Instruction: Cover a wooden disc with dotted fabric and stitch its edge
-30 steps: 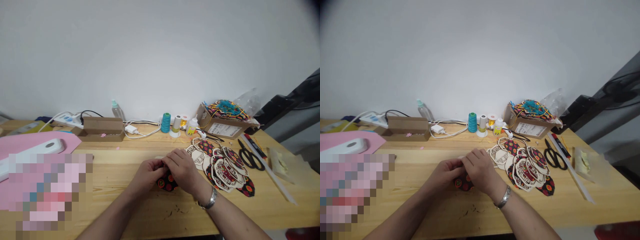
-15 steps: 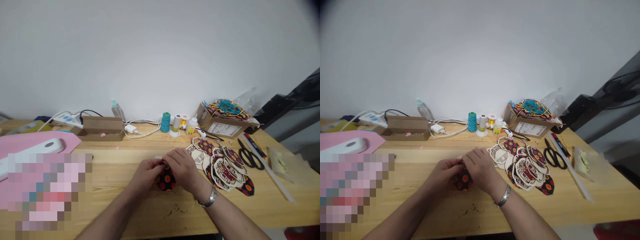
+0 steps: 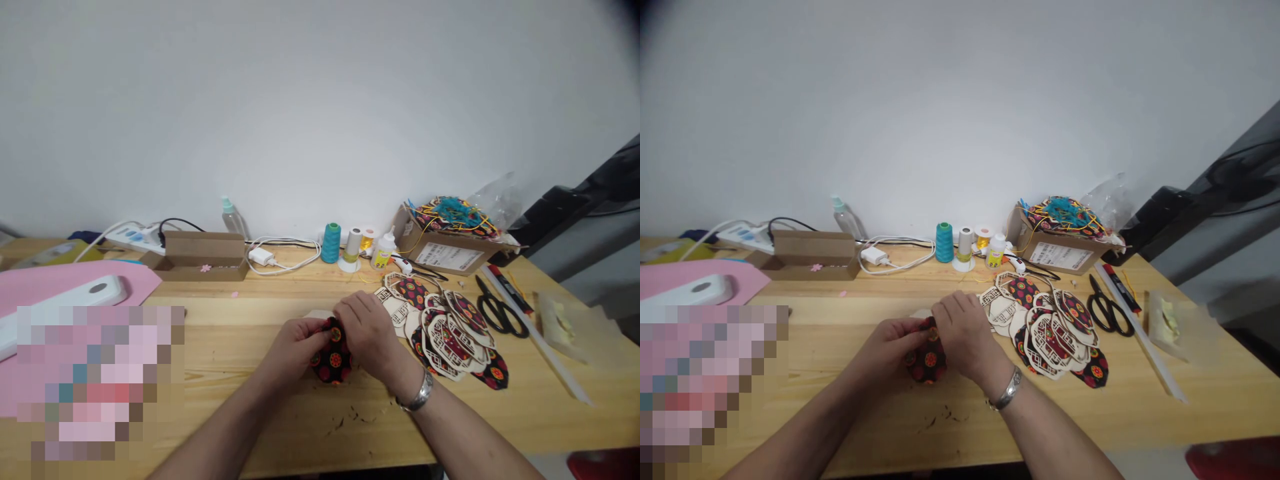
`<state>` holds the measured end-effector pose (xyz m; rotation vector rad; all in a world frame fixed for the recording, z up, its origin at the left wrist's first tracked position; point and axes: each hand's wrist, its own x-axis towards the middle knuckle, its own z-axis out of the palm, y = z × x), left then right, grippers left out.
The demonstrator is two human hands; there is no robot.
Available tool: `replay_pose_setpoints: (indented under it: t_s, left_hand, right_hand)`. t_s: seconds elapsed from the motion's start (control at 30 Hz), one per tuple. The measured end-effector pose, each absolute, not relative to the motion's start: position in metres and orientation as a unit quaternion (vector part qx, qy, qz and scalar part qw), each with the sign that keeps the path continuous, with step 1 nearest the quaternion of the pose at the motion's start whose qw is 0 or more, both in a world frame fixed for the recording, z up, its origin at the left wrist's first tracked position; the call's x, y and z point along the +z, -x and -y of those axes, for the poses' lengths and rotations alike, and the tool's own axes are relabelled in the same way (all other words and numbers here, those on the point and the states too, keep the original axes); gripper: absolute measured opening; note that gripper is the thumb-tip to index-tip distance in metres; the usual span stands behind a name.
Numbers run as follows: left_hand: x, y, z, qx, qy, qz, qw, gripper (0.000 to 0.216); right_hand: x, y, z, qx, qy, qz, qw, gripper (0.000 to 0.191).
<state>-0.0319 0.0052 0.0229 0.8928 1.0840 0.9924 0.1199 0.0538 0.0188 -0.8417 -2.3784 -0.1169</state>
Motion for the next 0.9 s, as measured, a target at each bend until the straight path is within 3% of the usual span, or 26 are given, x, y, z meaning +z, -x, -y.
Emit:
replay_pose_setpoints:
  t_s: [0.2, 0.27, 0.33, 0.43, 0.53, 0.73, 0.9]
  left_hand:
    - [0.017, 0.031, -0.006, 0.459, -0.332, -0.461, 0.683, 0.024]
    - [0.017, 0.031, -0.007, 0.478, -0.308, -0.453, 0.687, 0.025]
    - [0.018, 0.031, -0.008, 0.498, -0.288, -0.443, 0.687, 0.024]
    - [0.018, 0.031, -0.009, 0.520, -0.263, -0.434, 0.687, 0.024]
    - [0.017, 0.032, -0.009, 0.531, -0.249, -0.428, 0.688, 0.023]
    - [0.016, 0.033, -0.009, 0.530, -0.284, -0.413, 0.684, 0.021]
    - [0.015, 0.033, -0.008, 0.506, -0.326, -0.419, 0.679, 0.020]
  right_hand:
    - [0.032, -0.133, -0.065, -0.013, 0.431, 0.809, 0.401, 0.021]
    - [0.047, -0.137, -0.053, 0.058, 0.434, 0.799, 0.412, 0.019]
    - [0.065, -0.138, -0.032, 0.190, 0.368, 0.834, 0.364, 0.020]
    - [0.087, -0.136, 0.000, 0.281, 0.161, 0.927, 0.188, 0.023]
    - [0.089, -0.132, 0.009, 0.253, 0.118, 0.951, 0.131, 0.018]
    - [0.055, -0.123, -0.030, 0.131, 0.371, 0.871, 0.296, 0.018]
    - [0.037, -0.118, -0.045, 0.064, 0.373, 0.864, 0.332, 0.019]
